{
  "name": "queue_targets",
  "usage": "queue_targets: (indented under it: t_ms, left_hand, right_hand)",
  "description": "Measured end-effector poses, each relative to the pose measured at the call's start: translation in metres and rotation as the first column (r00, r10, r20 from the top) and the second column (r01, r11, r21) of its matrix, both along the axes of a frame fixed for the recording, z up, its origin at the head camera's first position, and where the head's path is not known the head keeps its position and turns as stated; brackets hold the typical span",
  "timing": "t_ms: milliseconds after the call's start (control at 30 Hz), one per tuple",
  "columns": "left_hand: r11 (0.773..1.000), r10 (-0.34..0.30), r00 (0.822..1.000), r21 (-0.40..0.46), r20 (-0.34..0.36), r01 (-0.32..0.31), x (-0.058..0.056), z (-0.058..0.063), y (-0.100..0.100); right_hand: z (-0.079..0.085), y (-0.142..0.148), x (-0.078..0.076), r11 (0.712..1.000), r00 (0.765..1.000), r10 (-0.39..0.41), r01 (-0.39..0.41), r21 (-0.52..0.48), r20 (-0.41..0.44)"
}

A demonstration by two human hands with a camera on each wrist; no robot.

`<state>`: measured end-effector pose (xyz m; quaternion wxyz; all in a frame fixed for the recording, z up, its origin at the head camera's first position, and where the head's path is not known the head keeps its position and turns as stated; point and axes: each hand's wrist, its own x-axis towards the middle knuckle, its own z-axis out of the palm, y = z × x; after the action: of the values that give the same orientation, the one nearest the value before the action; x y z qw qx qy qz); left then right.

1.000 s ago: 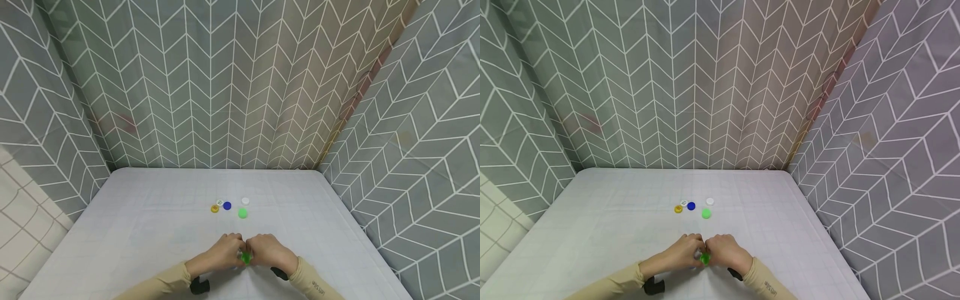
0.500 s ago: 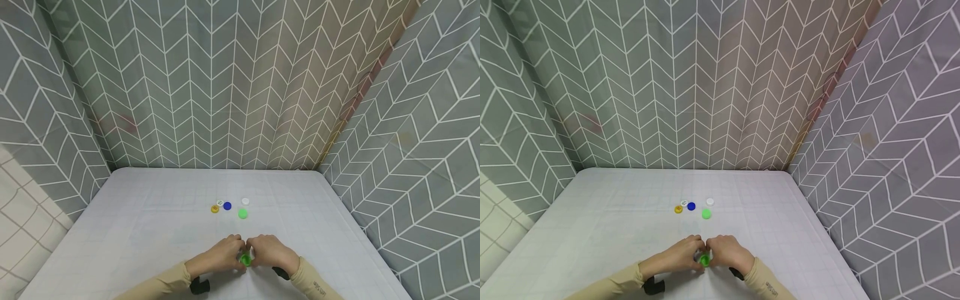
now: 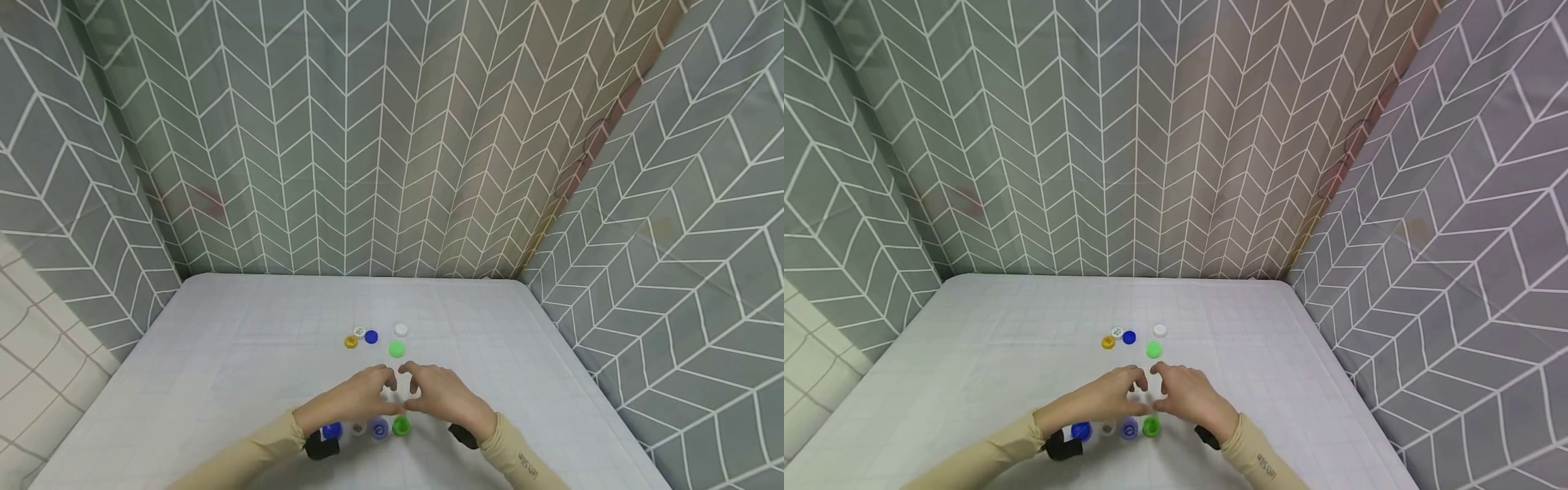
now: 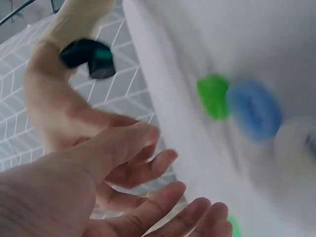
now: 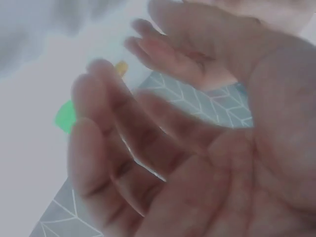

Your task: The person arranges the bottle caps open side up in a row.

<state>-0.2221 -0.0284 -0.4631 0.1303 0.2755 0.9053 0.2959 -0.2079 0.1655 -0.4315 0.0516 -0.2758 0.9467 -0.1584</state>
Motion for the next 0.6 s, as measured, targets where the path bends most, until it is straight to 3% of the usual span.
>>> queue_targets:
  t_ms: [300,600]
  left_hand:
    - [0.996,0.048,0.999,0.073,-0.021,-0.046,-0.024,0.018,-0.011]
    - [0.993,0.107,0.994,0.052,0.014,-0.108,-0.044,0.012,-0.01]
  right_hand:
    - [0.002,0.0,-0.016,0.995,0.996,-0.08,0.077,-0.071,-0.044]
    - [-0.003,0.003,-0.033,0.985,0.99,-0.133,0.126,-0.114,-0.055]
